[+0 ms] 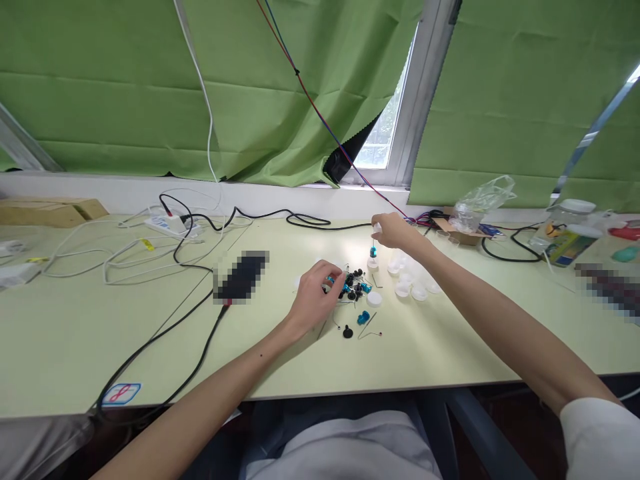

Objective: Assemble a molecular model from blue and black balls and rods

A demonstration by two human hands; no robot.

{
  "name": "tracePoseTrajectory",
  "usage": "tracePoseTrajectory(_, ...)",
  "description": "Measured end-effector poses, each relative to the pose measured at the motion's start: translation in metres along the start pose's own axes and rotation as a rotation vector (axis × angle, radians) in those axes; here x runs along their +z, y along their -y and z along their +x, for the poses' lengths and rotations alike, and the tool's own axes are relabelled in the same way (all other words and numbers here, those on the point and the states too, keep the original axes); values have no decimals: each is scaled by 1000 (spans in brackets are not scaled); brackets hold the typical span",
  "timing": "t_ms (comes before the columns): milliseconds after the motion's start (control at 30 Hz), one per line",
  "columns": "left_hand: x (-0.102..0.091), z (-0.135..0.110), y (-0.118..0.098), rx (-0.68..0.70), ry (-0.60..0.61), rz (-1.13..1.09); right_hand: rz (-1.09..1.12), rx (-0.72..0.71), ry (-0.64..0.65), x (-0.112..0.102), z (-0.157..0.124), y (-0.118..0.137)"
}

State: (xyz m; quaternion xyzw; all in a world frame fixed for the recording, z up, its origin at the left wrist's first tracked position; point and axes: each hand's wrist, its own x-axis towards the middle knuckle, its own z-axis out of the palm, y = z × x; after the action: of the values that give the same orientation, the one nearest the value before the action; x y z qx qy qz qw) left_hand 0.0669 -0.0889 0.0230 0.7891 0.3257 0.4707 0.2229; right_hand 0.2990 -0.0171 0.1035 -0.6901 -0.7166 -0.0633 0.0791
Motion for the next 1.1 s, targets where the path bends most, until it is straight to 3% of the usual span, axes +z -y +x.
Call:
tracePoseTrajectory(333, 0, 0, 1, -4, 8, 13, -25, -50, -50, -4, -9, 0)
tracePoseTrajectory(467, 0, -1, 1, -3, 5, 15, 3, -75, -148, -15, -20, -3)
tracePoseTrajectory(600, -1, -1, 1, -10, 8, 21, 34, -88, -335, -28, -43, 4)
tracePoseTrajectory(667, -1, 0, 1, -13, 7, 27, 49, -128, -340, -27, -56, 13)
tracePoseTrajectory(800, -1, -1, 3, -35, 20, 58, 96, -221, -147, -3, -70, 31)
tracePoseTrajectory(933, 0, -1, 4, -82, 79, 80, 132, -235, -46, 33, -67, 38)
tracePoseTrajectory(1000, 0, -1, 4, -86, 96, 96, 176, -263, -71, 49, -63, 37)
tracePoseTrajectory(1100, -1, -1, 5, -77, 102, 110, 273, -290, -215, 65, -60, 29)
